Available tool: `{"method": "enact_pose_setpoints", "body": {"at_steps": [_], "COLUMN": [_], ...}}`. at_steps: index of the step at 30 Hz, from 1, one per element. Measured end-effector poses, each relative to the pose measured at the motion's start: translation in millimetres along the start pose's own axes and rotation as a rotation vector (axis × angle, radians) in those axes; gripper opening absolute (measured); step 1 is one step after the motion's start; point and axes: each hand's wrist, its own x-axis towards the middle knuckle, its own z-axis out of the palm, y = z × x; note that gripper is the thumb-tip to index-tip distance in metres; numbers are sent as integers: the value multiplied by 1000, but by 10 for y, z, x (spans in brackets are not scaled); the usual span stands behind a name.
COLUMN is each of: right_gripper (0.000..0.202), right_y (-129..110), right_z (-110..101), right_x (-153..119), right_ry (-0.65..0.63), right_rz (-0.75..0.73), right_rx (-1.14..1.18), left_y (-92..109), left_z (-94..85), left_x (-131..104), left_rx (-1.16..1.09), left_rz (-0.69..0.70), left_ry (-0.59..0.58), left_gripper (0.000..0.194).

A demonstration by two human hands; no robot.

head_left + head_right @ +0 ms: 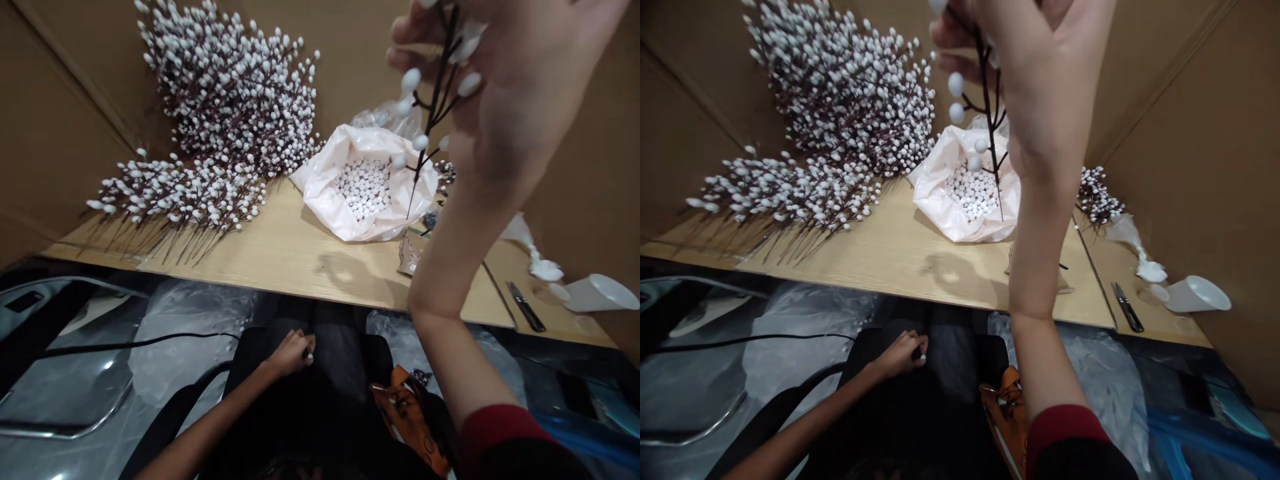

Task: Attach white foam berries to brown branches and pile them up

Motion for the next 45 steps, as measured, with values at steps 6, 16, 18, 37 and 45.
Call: {"method": "enact_pose_setpoints", "body": {"at_steps": [6,16,18,37,45], "right_gripper": [14,8,7,9,8], "right_y": [-16,-46,-61,84,109], "right_z": [-54,-60,-73,-233,-221], "right_x": [-64,-94,-100,72,92], "right_ry": [-72,29,25,143,130], "right_rz": [-363,-144,-128,-158,-183], "right_rx": [35,36,69,124,-103], "left_y": [240,1493,1706,2431,2323], "left_z": [-355,-1984,-2308,-3147,-3062], "left_x": [-93,-263,-141,659,795], "left_rx": [-92,-1001,-1091,-1443,-1499], "left_rz": [89,605,685,1024,1009], "left_ry": [207,331,538,295,283], "left_gripper": [8,11,11,22,15]}}
